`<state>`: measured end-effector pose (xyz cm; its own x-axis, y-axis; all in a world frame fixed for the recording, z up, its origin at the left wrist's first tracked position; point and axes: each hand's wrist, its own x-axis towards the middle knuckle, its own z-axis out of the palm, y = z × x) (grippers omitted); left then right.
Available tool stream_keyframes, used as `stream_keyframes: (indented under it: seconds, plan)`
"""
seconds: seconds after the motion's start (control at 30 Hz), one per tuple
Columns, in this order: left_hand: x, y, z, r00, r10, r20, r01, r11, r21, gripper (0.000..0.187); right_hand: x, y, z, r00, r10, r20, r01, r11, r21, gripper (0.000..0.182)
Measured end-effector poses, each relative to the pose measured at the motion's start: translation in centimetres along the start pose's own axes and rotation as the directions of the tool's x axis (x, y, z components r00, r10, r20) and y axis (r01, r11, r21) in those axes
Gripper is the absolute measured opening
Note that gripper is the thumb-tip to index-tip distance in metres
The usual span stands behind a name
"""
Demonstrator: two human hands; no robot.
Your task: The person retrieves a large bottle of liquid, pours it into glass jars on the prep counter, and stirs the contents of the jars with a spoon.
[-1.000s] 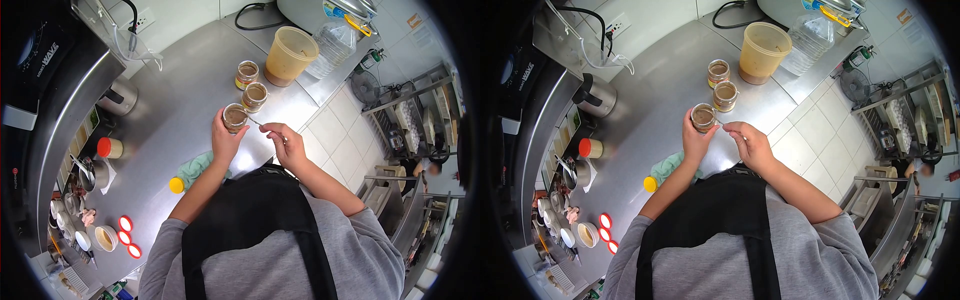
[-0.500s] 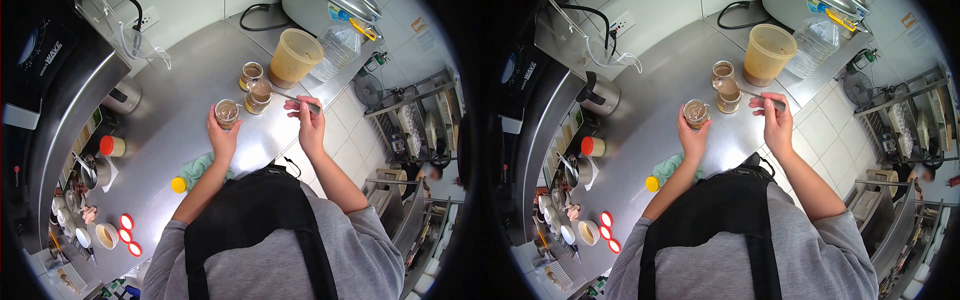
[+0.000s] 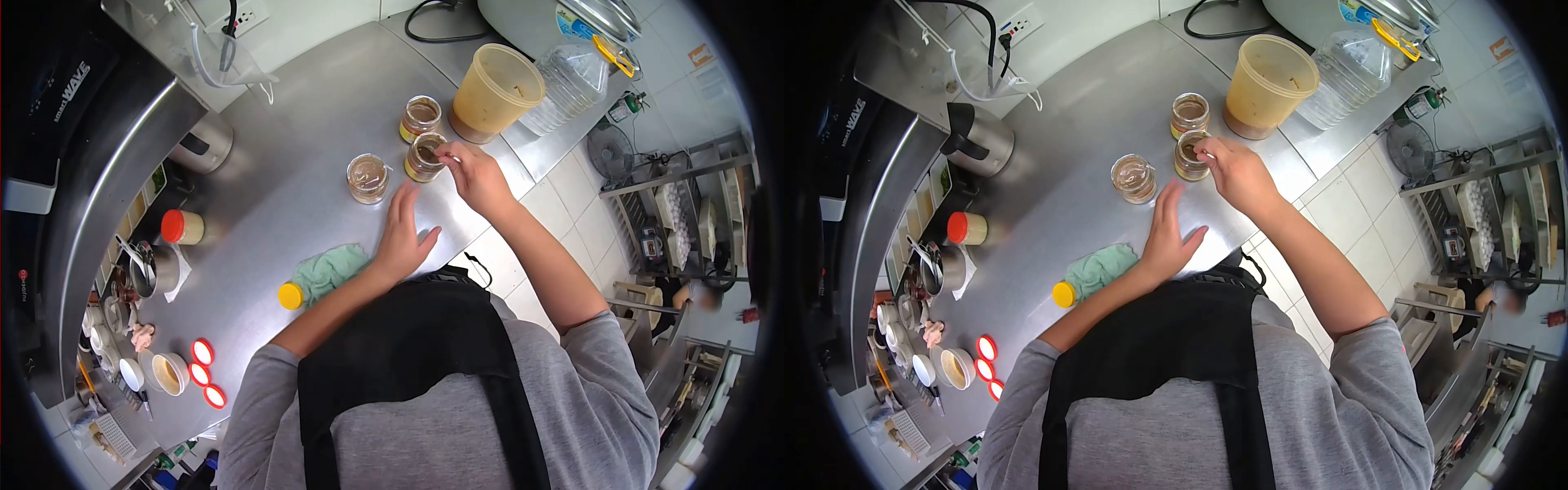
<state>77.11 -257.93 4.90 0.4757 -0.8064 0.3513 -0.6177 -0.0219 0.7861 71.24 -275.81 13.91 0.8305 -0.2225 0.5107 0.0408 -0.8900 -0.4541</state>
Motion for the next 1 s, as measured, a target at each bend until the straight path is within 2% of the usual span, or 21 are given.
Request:
stream_keyframes:
  seconds: [0.13,0.2,0.23,0.3,0.33,0.4,0.43,0.47,0.53,0.6,0.7,0.77,0.83,1.0]
  plan:
    - [3.1,-0.9,2.1,0.994,-0.057,-0.097,0.059,0.998,0.021,0.096,1.0,-0.4,-1.0,0.991,0.108,0.079,-0.102,0.992,-0.077,0.008]
    - [4.5,-1.1,2.8,0.981,-0.170,-0.091,0.161,0.982,-0.098,0.106,1.0,-0.6,-1.4,0.968,0.237,0.086,-0.237,0.971,-0.018,0.008]
    - [5.1,-1.2,3.0,0.980,-0.176,-0.093,0.166,0.981,-0.103,0.106,0.9,-0.7,-1.6,0.967,0.237,0.093,-0.236,0.972,-0.020,0.008]
    - [6.1,-1.0,2.8,0.978,-0.155,-0.139,0.146,0.987,-0.069,0.106,0.3,-0.8,-1.9,0.938,0.336,0.086,-0.344,0.933,0.103,0.011]
    - [6.5,-0.9,2.6,0.975,-0.167,-0.147,0.158,0.985,-0.070,0.106,-0.1,-0.8,-1.9,0.938,0.331,0.100,-0.341,0.934,0.105,0.011]
    - [6.9,-0.8,2.2,0.967,-0.250,-0.042,0.239,0.955,-0.173,0.101,-1.1,-0.7,-2.0,0.903,0.430,0.006,-0.420,0.879,0.226,0.015]
    - [6.8,-1.0,2.3,0.974,-0.215,-0.075,0.204,0.971,-0.128,0.093,-1.4,-0.9,-2.6,0.849,0.527,0.034,-0.515,0.811,0.280,0.017]
    - [6.4,-1.0,2.3,0.969,-0.234,-0.086,0.221,0.966,-0.134,0.093,-2.0,-0.5,-2.7,0.825,0.565,0.008,-0.535,0.777,0.332,0.019]
    - [5.9,-1.0,1.9,0.975,-0.222,0.001,0.221,0.967,-0.123,0.090,-2.8,0.1,-3.3,0.769,0.640,-0.005,-0.550,0.665,0.505,0.023]
    - [5.3,-1.2,1.5,0.977,-0.212,-0.028,0.207,0.970,-0.128,0.088,-3.4,0.0,-3.9,0.710,0.704,0.020,-0.584,0.571,0.577,0.024]
    - [4.5,-1.4,0.7,0.980,-0.198,0.025,0.198,0.953,-0.228,0.080,-4.8,-0.1,-3.6,0.665,0.744,0.060,-0.572,0.456,0.682,0.023]
    - [4.2,-1.7,0.3,0.984,-0.178,0.013,0.177,0.961,-0.214,0.080,-5.0,-1.3,-3.3,0.627,0.778,0.044,-0.522,0.377,0.765,0.024]
    - [4.1,-2.0,0.0,0.995,-0.097,-0.027,0.091,0.982,-0.166,0.079,-5.0,-1.5,-3.4,0.633,0.772,0.060,-0.525,0.371,0.766,0.024]
    - [4.1,-2.3,-0.3,0.995,-0.099,0.012,0.099,0.979,-0.176,0.080,-3.2,1.1,-4.2,0.667,0.732,0.135,-0.585,0.403,0.704,0.025]
